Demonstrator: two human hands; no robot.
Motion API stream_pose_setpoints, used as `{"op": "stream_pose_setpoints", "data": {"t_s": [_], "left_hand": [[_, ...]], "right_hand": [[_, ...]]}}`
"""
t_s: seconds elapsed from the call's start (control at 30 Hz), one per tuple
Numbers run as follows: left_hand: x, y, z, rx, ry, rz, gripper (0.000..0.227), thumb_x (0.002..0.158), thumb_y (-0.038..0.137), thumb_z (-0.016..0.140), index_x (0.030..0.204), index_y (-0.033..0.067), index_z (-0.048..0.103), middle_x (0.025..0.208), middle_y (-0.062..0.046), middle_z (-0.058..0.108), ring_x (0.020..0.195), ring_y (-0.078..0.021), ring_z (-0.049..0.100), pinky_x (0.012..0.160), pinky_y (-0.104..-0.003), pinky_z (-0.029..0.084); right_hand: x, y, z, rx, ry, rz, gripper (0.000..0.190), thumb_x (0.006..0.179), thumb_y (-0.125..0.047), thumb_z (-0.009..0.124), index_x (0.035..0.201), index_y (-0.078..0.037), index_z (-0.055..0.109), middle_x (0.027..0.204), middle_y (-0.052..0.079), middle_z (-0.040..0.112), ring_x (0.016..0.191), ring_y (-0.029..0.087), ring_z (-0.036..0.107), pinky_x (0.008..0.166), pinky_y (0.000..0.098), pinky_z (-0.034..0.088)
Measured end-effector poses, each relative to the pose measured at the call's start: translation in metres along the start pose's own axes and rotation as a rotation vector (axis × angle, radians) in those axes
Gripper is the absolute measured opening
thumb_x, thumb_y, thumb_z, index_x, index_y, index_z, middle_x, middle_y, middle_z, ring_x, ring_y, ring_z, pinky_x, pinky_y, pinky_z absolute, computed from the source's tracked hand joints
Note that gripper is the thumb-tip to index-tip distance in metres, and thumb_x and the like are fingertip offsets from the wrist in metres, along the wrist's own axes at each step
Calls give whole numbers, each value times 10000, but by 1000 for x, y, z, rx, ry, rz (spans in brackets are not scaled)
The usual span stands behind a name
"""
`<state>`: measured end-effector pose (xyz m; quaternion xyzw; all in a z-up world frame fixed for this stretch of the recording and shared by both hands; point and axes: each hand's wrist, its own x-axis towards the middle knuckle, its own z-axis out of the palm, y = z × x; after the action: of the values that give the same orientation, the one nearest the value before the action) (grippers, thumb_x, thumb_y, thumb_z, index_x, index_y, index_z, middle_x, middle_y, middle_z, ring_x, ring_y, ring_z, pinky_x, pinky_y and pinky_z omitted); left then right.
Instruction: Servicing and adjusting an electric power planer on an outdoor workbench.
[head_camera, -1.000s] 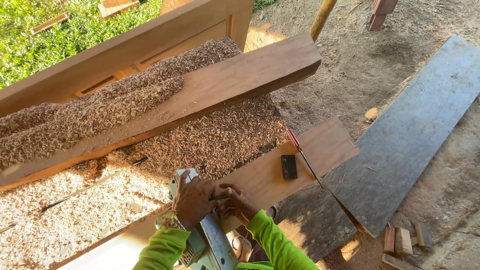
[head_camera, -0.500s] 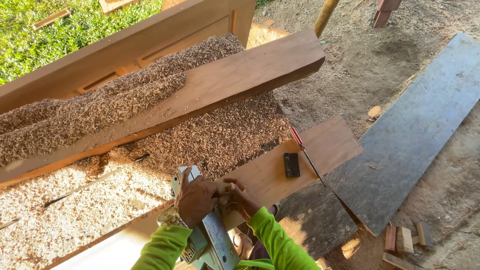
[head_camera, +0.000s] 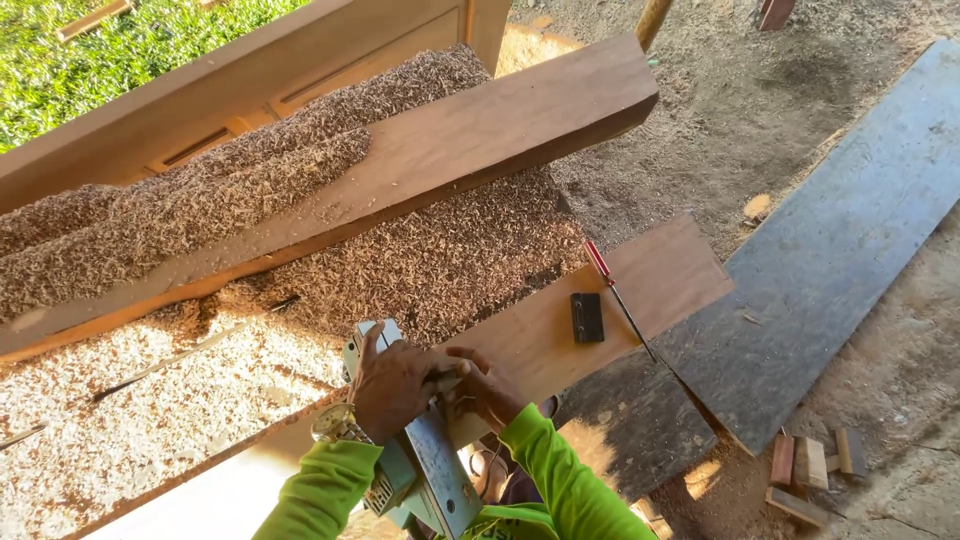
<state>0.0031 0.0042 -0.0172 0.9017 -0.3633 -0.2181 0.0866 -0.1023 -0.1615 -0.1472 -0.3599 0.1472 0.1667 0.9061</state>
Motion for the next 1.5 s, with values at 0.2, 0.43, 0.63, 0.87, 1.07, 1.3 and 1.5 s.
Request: {"op": "stream_pose_setpoints", "data": {"t_s": [0.2,0.43,0.63,0.87,1.07,1.3,1.5], "left_hand": [[0,-11,15,-54,146,162,206,812,240,723,1016,263,736,907,27,726,1058,-198,639,1173,-611,100],[0,-6,13,34,253,208,365,760,355,786,1072,189,696,964,-35,715,1025,-238,627,1139,-601,143],[-1,6,-3,40,20,-11,347,851,456,767,1071,200,687,949,7,699,1052,-189,652,1212,-556,167],[-1,3,-1,2,126,88,350,811,398,785,1107,224,720,972,4,700,1008,-213,659,1160,-598,168],[-2,14,-17,40,-45,13,205,893,345,718,1094,307,735,949,46,705,1069,-161,649,1231,-563,147],[-2,7,-6,-15,-37,6,244,906,312,702,1149,314,723,901,31,718,1027,-164,653,1239,-557,143],[-1,3,-6,30,11,71,285,865,293,706,1147,285,750,907,-8,685,1023,-190,625,1185,-571,170]], "right_hand": [[-6,-14,9,-95,14,16,709,983,-444,641,1526,-59,398,1134,77,691,821,129,705,651,274,596],[-12,-28,20,-141,30,10,718,940,-449,669,1483,-56,412,1184,95,711,814,129,708,643,274,597],[-9,-23,17,-88,38,4,716,979,-426,687,1509,-24,422,1121,114,676,820,137,701,643,285,591],[-10,-22,16,-78,15,18,697,968,-428,660,1509,-58,422,1109,96,678,797,144,704,641,289,597],[-15,-25,21,-76,4,39,672,982,-441,647,1501,-69,439,1133,89,673,833,149,713,672,293,602],[-11,-14,14,19,-9,55,668,980,-432,636,1507,-84,417,1165,87,696,870,157,711,680,296,602],[-11,-21,19,8,-8,54,643,1005,-408,619,1521,-82,417,1145,92,694,850,164,701,675,309,591]]}}
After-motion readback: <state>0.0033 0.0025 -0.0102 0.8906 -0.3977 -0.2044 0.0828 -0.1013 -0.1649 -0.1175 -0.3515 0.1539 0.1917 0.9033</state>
